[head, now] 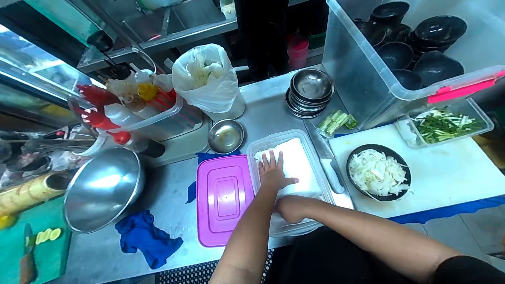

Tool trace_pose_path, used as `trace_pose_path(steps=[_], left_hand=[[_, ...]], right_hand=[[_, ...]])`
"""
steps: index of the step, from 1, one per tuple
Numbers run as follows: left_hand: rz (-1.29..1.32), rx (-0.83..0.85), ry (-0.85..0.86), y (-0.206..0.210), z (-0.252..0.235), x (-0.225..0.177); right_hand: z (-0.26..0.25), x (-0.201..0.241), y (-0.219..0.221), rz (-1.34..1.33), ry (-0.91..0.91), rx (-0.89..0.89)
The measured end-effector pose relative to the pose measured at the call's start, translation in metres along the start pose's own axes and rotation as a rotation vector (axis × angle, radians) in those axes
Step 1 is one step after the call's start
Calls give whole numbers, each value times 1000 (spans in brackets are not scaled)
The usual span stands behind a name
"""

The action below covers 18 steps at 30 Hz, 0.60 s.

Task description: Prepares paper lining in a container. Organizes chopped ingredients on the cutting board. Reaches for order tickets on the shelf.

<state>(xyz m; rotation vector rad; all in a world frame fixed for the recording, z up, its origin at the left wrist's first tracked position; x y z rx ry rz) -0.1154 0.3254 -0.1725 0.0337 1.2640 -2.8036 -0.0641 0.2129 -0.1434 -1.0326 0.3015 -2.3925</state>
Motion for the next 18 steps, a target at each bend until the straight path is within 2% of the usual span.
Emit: trace_pose_path(steps=[6,11,14,18], left_hand=[[-15,-1,1,2,-1,-1],[-22,8,-5,1,-1,0],[-26,19,-7,3,1,-1],[-29,15,-12,2,-1,-1]], right_hand=[[5,8,12,132,17,180],[-1,11,0,42,-36,72],[-3,10,12,41,2,115],[-1,6,12,63,-45,187]])
Point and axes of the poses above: each hand's wrist, its own z-axis away from the middle knuckle, its own y-axis out of the palm, x = y × z, the point moved 7 cm from there along -z, towards the middle knuckle, and after that the axes turned 9 degrees about x, right-handed, at the moved point
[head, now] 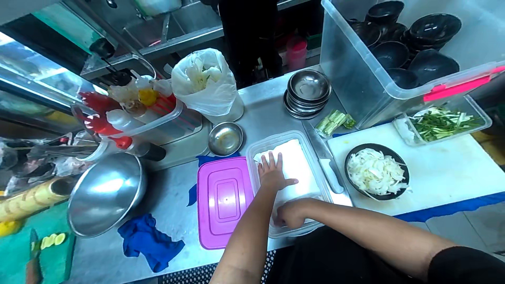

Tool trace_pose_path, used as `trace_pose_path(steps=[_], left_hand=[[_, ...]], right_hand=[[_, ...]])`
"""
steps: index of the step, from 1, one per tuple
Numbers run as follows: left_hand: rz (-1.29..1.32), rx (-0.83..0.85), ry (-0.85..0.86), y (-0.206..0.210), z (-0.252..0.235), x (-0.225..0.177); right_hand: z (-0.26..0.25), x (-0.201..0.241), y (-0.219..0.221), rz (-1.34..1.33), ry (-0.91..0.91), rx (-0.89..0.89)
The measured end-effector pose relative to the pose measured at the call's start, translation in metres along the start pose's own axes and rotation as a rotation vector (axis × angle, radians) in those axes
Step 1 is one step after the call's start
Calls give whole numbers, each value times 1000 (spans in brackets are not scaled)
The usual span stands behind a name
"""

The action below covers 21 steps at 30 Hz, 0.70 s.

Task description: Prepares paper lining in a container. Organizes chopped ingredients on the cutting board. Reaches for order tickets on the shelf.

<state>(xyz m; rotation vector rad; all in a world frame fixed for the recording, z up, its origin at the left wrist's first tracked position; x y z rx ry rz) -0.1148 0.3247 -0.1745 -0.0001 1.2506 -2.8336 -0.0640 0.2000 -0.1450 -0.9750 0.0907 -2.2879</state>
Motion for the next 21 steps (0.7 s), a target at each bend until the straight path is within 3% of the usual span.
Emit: trace_pose_path(steps=[6,13,21], left_hand=[[24,-23,23,-3,2,0],[14,3,14,-2,2,-1],[24,4,17,-1,1,0]], right_hand=[[4,-4,-11,-160,18,-99],[11,-1,-3,-68,24,-6],[48,-25,8,7,241,106]])
Point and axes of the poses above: each hand's wrist, its own z-axis away from the middle knuckle, its own y-axis out of the palm, x = y × z, the point moved 7 cm from there along -z, towards the middle knuckle, and after that the axes turned 9 degrees about x, right-handed, at the moved point
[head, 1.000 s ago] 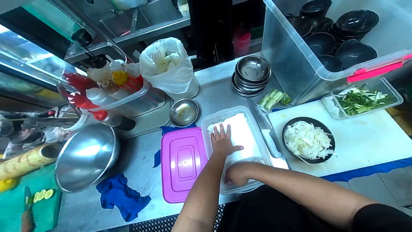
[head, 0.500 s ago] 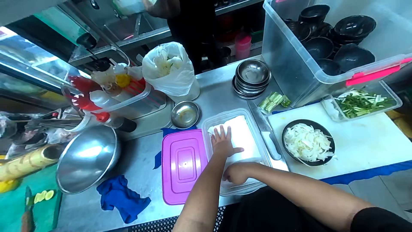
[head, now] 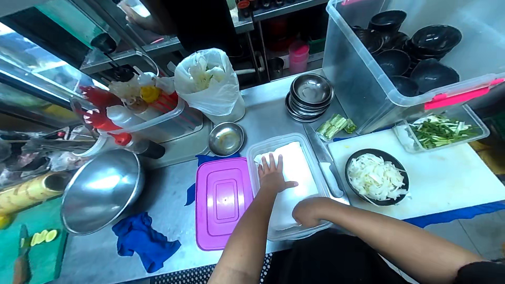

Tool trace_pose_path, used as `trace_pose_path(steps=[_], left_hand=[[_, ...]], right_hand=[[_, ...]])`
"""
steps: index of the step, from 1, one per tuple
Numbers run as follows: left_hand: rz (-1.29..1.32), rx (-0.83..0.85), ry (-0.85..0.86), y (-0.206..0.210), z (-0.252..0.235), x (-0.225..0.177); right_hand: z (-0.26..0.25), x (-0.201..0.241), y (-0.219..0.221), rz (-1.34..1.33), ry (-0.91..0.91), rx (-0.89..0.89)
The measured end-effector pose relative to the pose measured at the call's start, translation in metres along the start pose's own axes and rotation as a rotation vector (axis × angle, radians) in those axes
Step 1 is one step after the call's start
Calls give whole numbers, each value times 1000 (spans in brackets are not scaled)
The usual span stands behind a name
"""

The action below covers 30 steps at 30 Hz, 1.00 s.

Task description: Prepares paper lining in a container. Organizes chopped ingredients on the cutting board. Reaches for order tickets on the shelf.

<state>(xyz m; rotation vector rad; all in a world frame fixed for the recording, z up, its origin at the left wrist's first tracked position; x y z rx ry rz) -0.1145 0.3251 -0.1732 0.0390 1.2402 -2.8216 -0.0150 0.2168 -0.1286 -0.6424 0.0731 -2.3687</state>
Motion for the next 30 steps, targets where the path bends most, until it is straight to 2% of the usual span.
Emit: trace_pose_path(steps=[4,9,13,19,23,27,30], left_hand=[[6,-1,2,0,1,1],[8,-8,5,0,2,0],[31,-30,17,-2,4,0],[26,-20,4,-1,1,-1],[29,-35,2,-3,-1,-1],[28,-30,-7,-3,0,-2],[30,-34,-11,-5,1,-2]], right_hand=[[25,0,-6,-9,120,-1],[26,-3,4,11,206,16],[36,0,-7,17,229,-54],[27,-9,-6,50,231,62],[36,0,-13,76,216,27],[22,-5,-2,74,220,60],[31,-3,-24,-30,176,-35]])
Point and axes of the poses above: each hand's wrist, its own z-axis away from the middle knuckle, its own y-axis out of the palm, x = y × z, the point moved 7 cm from there along -z, towards the middle knuckle, and after that the axes turned 9 degrees about x, right-handed, at the moved point
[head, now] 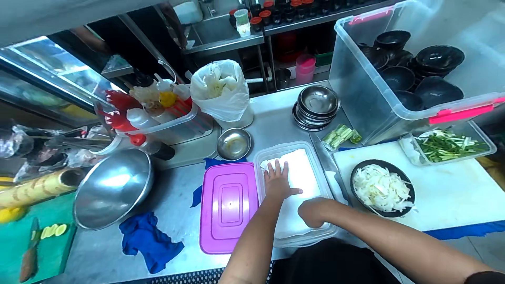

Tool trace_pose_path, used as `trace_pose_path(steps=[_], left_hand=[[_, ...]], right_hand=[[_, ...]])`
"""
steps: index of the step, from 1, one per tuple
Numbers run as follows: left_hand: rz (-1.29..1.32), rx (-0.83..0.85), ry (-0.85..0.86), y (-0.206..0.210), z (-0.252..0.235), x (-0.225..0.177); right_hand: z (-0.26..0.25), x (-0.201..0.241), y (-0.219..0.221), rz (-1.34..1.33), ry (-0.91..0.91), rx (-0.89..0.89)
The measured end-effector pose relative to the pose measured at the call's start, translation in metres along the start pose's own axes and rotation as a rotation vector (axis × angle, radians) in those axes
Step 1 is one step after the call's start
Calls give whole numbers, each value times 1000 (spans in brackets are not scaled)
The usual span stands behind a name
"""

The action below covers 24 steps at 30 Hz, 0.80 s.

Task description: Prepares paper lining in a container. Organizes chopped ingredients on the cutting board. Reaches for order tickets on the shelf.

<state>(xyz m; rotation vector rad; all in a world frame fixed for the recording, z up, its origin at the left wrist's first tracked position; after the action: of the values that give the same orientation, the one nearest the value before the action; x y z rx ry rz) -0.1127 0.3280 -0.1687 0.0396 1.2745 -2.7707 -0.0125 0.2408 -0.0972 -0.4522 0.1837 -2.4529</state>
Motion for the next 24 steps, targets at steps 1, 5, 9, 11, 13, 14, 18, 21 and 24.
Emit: trace_pose_path(steps=[1,5,9,11,13,14,18,21,24], left_hand=[[-6,-1,6,-2,2,-2],[28,-50,68,-12,9,-6],[138,-174,148,-20,20,-7],[208,-197,172,-16,21,-10],[224,-152,155,-8,18,-9],[199,-124,131,-3,15,-7],[137,-88,103,0,15,-6],[144,-131,130,-7,18,-9],[138,-135,160,-10,16,-13]], right_hand=[[4,-3,-11,-83,-13,-76],[18,-42,-51,-502,8,-541],[2,-67,-64,-824,-14,-874],[-13,-70,-64,-863,21,-873],[-29,-76,-61,-863,111,-855],[-35,-78,-58,-850,156,-835],[-36,-77,-56,-826,191,-794],[-21,-73,-66,-830,169,-891],[-21,-73,-80,-804,118,-958]])
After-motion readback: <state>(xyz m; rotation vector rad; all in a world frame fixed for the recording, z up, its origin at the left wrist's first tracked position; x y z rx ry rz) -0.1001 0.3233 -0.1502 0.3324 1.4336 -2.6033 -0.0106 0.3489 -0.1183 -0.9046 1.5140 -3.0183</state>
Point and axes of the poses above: each hand's wrist, its own z-axis away from the middle knuckle, its own y-axis out of the palm, x = y × z, the point moved 7 cm from there along -z, towards the middle knuckle, and after that the axes turned 9 degrees about x, right-handed, at the moved point
